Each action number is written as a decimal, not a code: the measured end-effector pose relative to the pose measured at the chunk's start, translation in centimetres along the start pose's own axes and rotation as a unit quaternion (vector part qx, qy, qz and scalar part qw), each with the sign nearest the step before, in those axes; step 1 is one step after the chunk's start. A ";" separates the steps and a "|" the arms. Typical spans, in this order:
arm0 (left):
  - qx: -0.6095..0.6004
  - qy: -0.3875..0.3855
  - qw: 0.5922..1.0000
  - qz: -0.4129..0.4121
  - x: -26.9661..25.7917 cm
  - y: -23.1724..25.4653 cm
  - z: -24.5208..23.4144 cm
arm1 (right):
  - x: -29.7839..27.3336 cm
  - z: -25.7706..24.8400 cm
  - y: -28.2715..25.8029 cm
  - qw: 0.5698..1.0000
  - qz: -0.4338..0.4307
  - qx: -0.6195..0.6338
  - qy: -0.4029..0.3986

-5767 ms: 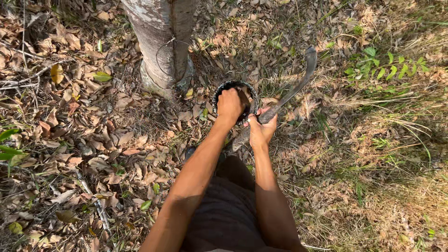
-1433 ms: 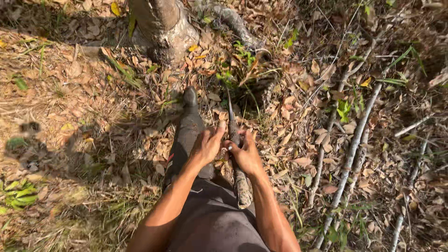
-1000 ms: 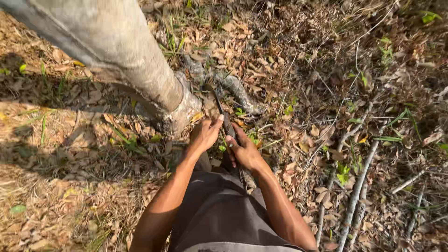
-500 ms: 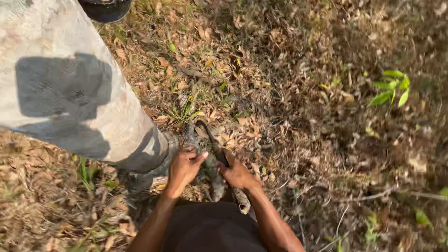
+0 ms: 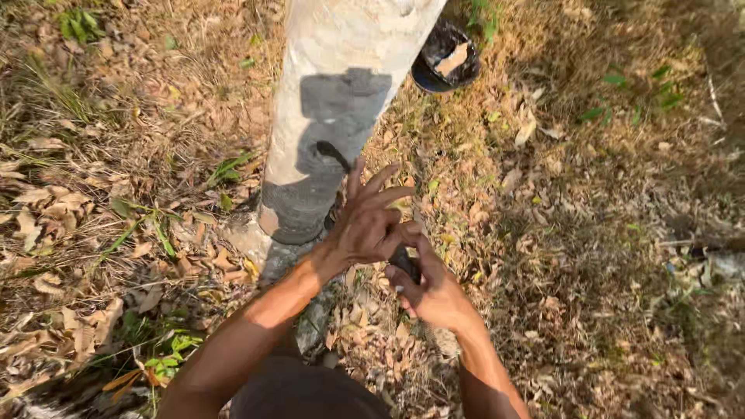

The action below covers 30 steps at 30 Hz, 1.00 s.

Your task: The person taps rubber trees by cutting grooves into the bark using a tapping knife, clearing debris from collection cups by hand, and inserting a metal spout into a tree trunk.

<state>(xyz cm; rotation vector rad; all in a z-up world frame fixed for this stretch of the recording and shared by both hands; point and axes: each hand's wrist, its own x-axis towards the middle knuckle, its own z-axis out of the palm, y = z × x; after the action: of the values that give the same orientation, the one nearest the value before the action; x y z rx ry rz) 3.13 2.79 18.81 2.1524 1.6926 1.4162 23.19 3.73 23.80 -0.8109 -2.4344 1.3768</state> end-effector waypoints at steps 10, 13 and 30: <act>0.041 0.266 0.923 0.276 22.9 3.6 -13.7 | 7.3 -9.6 -18.8 0.948 -0.089 -0.196 0.234; 0.044 0.291 0.918 0.265 27.3 2.4 -14.2 | 10.7 -11.4 -20.9 0.913 -0.187 -0.266 0.245; -0.182 0.316 0.926 0.097 33.3 4.2 -15.8 | 12.5 -15.9 -35.6 0.903 0.221 -0.310 0.201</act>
<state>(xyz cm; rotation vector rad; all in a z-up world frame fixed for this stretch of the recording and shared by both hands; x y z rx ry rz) -5.20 20.23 50.53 1.7995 1.2003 2.4525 7.54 7.75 61.45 -1.6825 -2.4253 0.4077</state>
